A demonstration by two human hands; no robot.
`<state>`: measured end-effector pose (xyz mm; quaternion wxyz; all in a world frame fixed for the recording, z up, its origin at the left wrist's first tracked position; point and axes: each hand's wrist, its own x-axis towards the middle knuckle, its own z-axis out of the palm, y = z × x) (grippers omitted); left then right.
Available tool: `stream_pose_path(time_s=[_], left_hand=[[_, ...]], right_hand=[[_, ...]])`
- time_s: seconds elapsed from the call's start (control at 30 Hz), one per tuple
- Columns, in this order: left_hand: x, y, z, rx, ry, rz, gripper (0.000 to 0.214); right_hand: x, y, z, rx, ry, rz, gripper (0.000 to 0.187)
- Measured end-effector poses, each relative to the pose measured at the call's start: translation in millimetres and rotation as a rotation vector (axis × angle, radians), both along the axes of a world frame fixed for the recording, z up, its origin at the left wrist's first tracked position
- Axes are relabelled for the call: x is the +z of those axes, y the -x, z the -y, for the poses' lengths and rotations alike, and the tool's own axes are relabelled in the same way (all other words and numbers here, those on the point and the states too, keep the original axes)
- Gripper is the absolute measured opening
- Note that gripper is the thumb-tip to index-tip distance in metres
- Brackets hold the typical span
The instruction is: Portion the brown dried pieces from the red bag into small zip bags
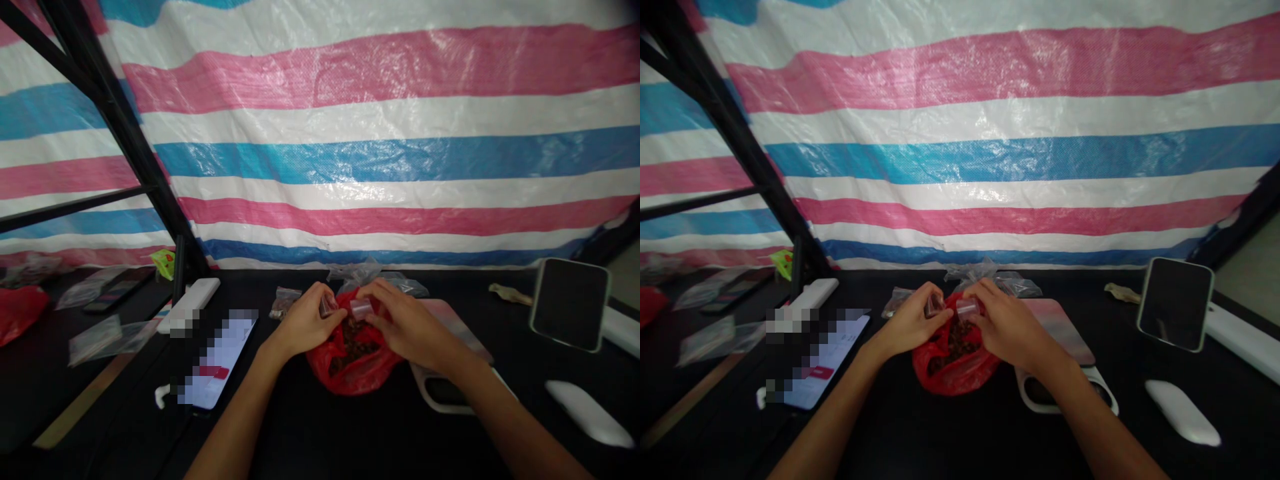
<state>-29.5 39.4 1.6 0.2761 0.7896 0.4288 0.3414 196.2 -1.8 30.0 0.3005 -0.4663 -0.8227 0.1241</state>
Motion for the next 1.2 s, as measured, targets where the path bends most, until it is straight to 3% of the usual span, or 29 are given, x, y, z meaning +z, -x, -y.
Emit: stream_pose_path(time_s=[0.1, 0.2, 0.3, 0.53, 0.67, 0.93, 1.2], left_hand=[[9.0, 14.1, 2.6, 0.016, 0.120, -0.103, 0.040], [17.6, 28.4, 7.2, -0.094, 0.393, -0.199, 0.056], [18.6, 35.0, 9.5, -0.193, 0.516, -0.238, 0.055], [6.4, 30.2, 2.5, -0.165, 0.496, -0.115, 0.030], [5.4, 27.3, -0.5, -0.189, 0.533, 0.032, 0.025], [11.5, 15.5, 1.1, 0.004, 0.587, 0.159, 0.017], [14.3, 10.8, 0.6, 0.014, 0.670, 0.387, 0.018]], right_hand=[[4.0, -4.2, 1.9, 0.044, 0.074, 0.130, 0.027], [4.0, -3.4, 5.0, 0.061, 0.133, 0.133, 0.029], [2.5, -3.2, 9.1, 0.051, 0.219, 0.123, 0.026], [2.2, 2.6, 15.8, 0.036, 0.369, 0.170, 0.021], [1.5, 13.7, 17.0, -0.009, 0.328, 0.236, 0.020], [-12.7, 22.9, 14.1, -0.066, 0.215, 0.334, 0.028], [-19.2, 29.7, 12.5, -0.126, 0.190, 0.315, 0.026]])
